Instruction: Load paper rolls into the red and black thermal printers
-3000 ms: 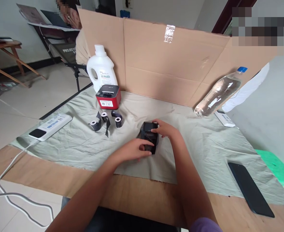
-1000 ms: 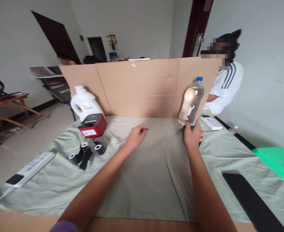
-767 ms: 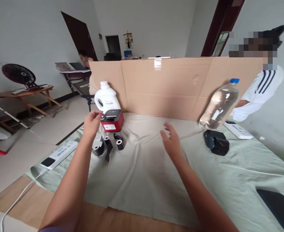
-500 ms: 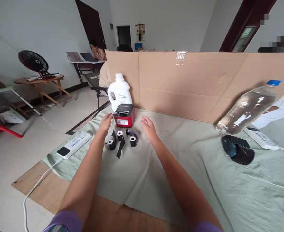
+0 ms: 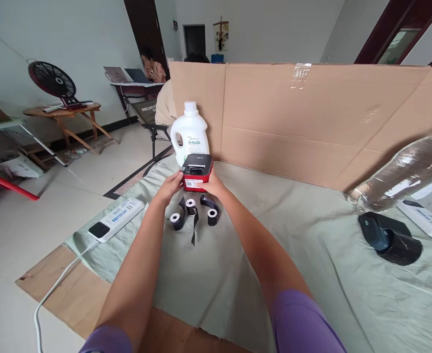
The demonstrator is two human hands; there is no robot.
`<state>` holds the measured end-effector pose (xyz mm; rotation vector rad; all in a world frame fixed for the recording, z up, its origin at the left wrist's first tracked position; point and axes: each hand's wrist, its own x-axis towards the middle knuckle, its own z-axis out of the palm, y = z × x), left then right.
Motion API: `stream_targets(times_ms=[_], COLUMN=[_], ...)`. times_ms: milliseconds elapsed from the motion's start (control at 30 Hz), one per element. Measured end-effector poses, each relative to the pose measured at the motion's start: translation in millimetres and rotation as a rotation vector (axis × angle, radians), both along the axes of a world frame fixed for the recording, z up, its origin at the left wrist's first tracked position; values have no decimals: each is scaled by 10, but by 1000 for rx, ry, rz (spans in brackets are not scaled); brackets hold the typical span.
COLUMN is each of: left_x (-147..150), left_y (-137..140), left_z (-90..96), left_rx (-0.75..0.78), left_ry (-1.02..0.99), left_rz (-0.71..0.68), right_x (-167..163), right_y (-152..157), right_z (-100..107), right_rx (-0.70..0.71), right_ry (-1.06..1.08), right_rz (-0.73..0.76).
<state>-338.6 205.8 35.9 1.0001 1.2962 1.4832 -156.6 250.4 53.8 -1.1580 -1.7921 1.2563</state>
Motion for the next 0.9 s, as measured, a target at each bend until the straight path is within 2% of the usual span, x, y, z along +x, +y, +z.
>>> stream_targets(times_ms=[167, 300, 467, 567, 667, 800, 900], left_x=[78, 263, 803, 1241, 1666, 2084, 2236], left_y=[-101, -211, -586, -881, -1117, -1284, -1315], left_z=[104, 392, 914, 1044, 891, 386, 55], left_rx=[32, 175, 448, 511, 571, 598, 592], left_ry=[-30, 83, 430, 599, 661, 595, 547], left_rz=[-58, -110, -187, -176, -218, -292, -322], right_x=[72, 317, 947, 1419, 1870, 2304, 2464], right_y=[-51, -157, -678, -1122, -1534, -1910, -2023], right_z=[75, 274, 616, 666, 535, 212, -13], right_rx=[130, 268, 482, 499, 457, 516, 583], right_ry=[24, 88, 188, 118, 70, 34, -85], right_rz=[-5, -25, -99, -247, -349, -410, -473])
